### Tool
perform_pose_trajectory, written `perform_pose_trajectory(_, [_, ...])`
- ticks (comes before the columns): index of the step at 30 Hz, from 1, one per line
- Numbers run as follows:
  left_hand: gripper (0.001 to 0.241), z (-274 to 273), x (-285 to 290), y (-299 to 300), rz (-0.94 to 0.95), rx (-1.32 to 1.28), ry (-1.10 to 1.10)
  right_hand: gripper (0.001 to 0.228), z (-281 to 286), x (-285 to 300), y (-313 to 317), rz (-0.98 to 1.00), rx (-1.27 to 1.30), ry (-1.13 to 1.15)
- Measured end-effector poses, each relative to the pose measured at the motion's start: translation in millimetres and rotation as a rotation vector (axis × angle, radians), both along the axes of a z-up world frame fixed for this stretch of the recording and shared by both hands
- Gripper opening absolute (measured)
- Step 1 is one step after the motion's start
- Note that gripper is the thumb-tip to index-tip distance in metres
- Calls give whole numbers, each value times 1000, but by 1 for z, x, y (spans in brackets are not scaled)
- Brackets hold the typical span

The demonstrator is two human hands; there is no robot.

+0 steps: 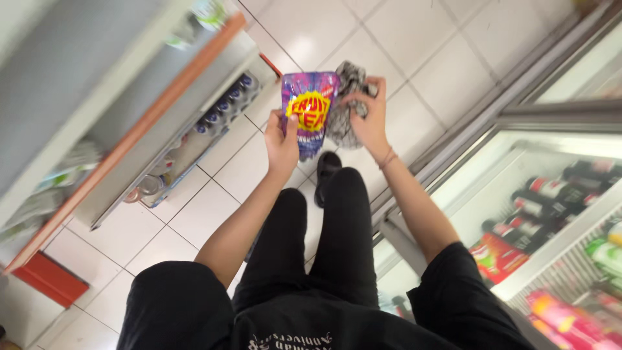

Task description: The person cleans the glass door and metal frame of a chest freezer using a cloth and spray bottle. They then wipe the shelves of a nearby display unit, moving a snack package to reach the surface underneath.

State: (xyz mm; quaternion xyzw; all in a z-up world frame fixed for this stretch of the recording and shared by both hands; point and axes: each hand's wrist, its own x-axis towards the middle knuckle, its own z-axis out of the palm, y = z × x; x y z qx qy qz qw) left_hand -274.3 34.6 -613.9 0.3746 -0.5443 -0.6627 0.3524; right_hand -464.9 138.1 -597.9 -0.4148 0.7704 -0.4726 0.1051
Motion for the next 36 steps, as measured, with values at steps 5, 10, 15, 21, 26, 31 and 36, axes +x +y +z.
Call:
perform_pose_trajectory(5, [31,170,-1,1,145,228,217,17,135,21,-14,92,5,-134])
perform_pose_trajectory(10, [20,278,11,5,241,172,286,16,255,41,-18,208,-43,-368])
perform_pose_trajectory(15, [17,363,26,9,369,110,389,59,358,38,-35,605,-132,-262])
perform_pose_trajectory(21, [30,450,55,19,392,13,482,49,446,63,-72,860,-53,-176])
perform_pose_trajectory(26, [78,517,113,19,432,-476,-147,37,495,97,-105,1025,-99,-120])
perform_pose_trajectory(31, [62,527,174,10,541,-65,-28,40,526,155,-127,1082,-296,289])
perform_pose_trajectory(36, [54,534,226,-7,681,-534,164,52,546,208,-150,945,-409,456])
